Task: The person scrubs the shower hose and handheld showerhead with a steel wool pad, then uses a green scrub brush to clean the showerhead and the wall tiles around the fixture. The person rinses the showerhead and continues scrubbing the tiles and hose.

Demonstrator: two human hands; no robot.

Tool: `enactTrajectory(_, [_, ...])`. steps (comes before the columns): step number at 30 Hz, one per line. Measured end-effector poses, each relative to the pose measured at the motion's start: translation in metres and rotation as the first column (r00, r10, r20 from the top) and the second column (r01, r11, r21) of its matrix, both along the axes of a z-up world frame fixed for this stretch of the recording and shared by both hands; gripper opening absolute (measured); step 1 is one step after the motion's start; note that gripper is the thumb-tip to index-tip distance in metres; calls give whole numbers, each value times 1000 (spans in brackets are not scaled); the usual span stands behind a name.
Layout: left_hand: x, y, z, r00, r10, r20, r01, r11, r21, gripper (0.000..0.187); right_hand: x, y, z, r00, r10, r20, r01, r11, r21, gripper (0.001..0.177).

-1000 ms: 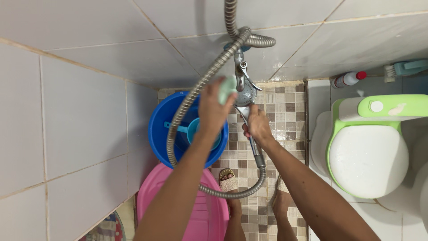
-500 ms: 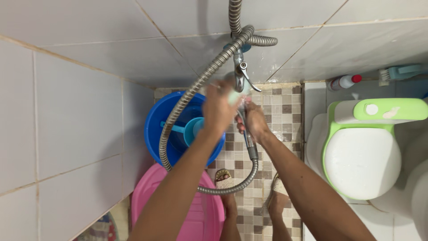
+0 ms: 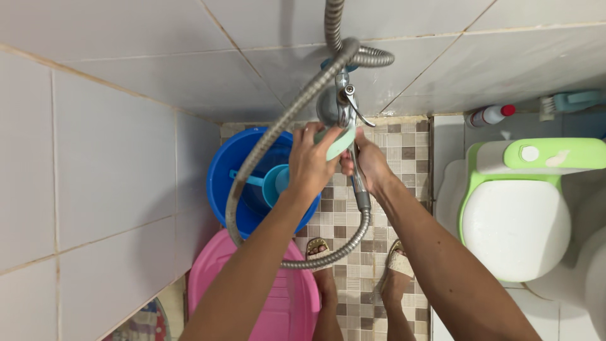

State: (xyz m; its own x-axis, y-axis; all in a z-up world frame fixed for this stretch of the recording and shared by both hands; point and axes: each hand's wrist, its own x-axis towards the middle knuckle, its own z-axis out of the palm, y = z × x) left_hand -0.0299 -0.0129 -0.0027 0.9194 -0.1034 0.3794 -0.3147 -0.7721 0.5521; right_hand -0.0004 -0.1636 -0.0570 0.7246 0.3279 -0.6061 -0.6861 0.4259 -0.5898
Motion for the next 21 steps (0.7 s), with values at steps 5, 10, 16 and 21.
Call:
enactTrajectory(5, [5,-1,-3,995,8,99,-6,1000,-22,63,-9,-6,-1,996,92,11,-91,990,-112,56])
enactTrajectory(10, [-3,-2,-9,997,69,-44,-68,998,17,63,3,-17,11,1000,25,-18,-26,996,-87,48])
enactTrajectory(16, [-3,6,-17,998,-15,63,17,1000,-22,62,-1,-9,7,998,52,41,-45,986,-160,40])
enactTrajectory(21, [5,-4,-6,983,41,-177,-61,992,-111,55,3,-16,-5,999,32,-29,-33,998,-44,48])
